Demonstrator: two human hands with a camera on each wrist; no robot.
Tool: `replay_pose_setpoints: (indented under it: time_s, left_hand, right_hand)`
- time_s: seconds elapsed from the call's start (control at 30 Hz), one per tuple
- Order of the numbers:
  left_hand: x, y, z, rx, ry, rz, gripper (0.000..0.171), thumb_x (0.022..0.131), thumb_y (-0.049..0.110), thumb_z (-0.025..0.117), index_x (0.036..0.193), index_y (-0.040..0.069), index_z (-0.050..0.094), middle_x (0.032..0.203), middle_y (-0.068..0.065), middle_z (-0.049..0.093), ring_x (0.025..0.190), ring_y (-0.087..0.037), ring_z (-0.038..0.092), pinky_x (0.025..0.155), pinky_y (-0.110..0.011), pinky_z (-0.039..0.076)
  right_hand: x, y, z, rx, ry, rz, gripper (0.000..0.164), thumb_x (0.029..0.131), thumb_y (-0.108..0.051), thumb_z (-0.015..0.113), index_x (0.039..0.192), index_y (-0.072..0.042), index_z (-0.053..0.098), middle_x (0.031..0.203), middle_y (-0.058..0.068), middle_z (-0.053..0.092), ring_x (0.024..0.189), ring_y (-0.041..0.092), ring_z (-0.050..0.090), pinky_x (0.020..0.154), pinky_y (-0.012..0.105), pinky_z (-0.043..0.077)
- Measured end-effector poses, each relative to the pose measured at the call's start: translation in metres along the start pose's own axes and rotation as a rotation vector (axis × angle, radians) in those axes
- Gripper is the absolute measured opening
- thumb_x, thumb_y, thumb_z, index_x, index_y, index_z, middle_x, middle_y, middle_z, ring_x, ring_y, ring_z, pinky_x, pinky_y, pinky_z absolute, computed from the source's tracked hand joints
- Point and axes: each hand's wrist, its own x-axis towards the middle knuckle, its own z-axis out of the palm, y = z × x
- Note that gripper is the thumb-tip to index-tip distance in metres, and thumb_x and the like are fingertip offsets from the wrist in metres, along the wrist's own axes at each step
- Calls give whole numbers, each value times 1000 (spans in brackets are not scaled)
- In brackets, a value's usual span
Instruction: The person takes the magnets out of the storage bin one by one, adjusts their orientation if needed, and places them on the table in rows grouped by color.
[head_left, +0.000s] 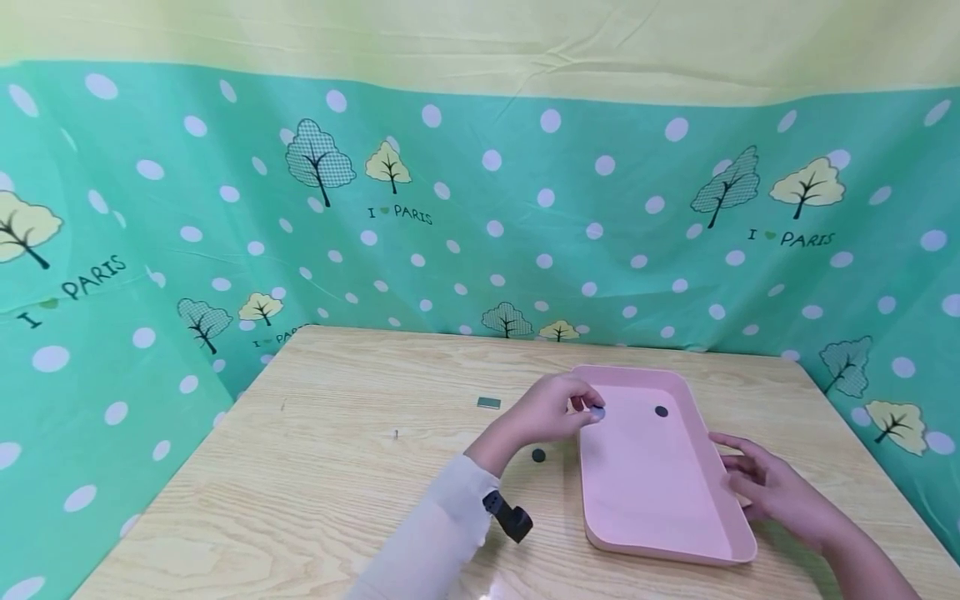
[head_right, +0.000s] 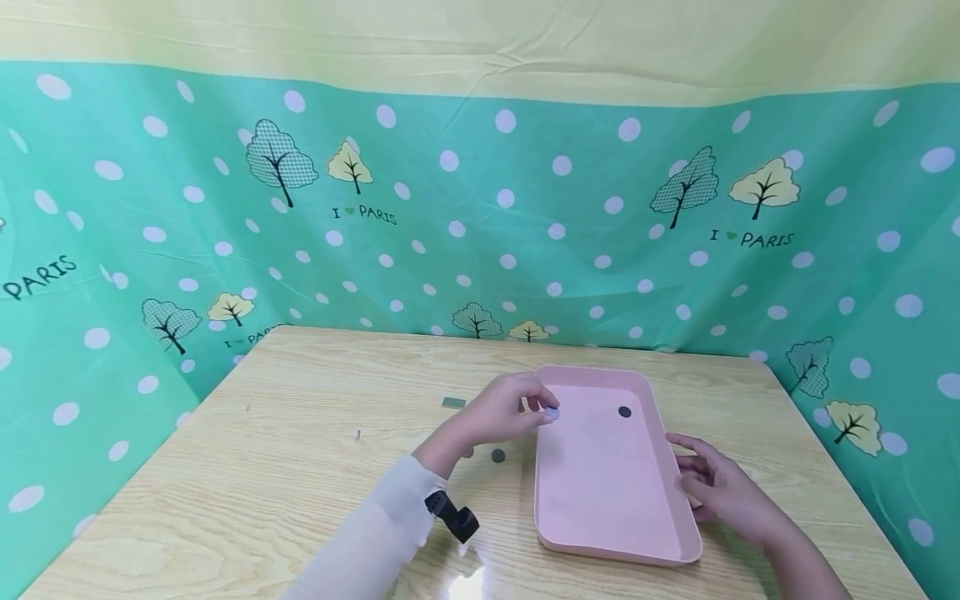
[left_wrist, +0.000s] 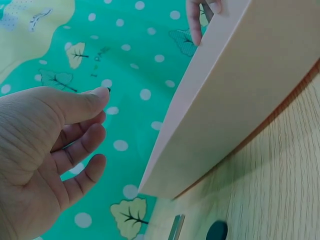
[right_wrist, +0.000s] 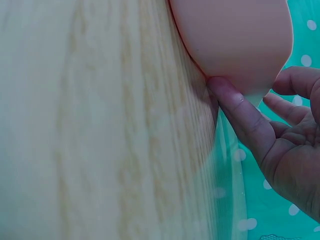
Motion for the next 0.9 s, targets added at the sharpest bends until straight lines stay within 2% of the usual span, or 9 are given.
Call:
replay_pose_setpoints:
  time_s: [0.13,0.3,0.4,0.5,0.9]
  left_hand:
    - [-9,-2,-5,0,11,-10,14,91,17,70,104,12,73,94,11,66,84,0,55,71,-14,45]
    - [-21,-8,-11,6,46,11,14,91,15,70,104,11,72,97,7,67,85,-1,57,73,-16,48]
    - [-28,-13,-14,-4,69,19,14,91,14,70,104,10,72,98,4,67,85,-2,57,72,-20,51]
    - [-35,-16,-17,-19,87,19,15,91,14,71,104,8,72,98,3,67,84,-4,57,73,-25,53]
    - [-56,-29,-30,-21,131,18,14,89,10,72,103,7,73,96,0,68,82,-6,58,71,-30,54]
  right_hand:
    - [0,0,0,5,-3,1,62,103,-17,51,152,0,17,140,43,29,107,17,60,75,46,57]
    - [-1,0,1,-3,10,22,64,102,-18,52,152,0,16,140,43,28,113,32,56,74,46,57]
    - [-1,-1,2,-11,13,31,66,102,-19,53,152,1,15,141,43,28,115,36,54,75,46,57]
    - [-1,-1,1,-10,9,30,66,102,-20,53,152,1,15,141,43,28,114,31,56,75,46,57]
    - [-1,0,1,5,-5,9,63,103,-18,50,152,0,16,141,43,27,109,21,59,75,46,57]
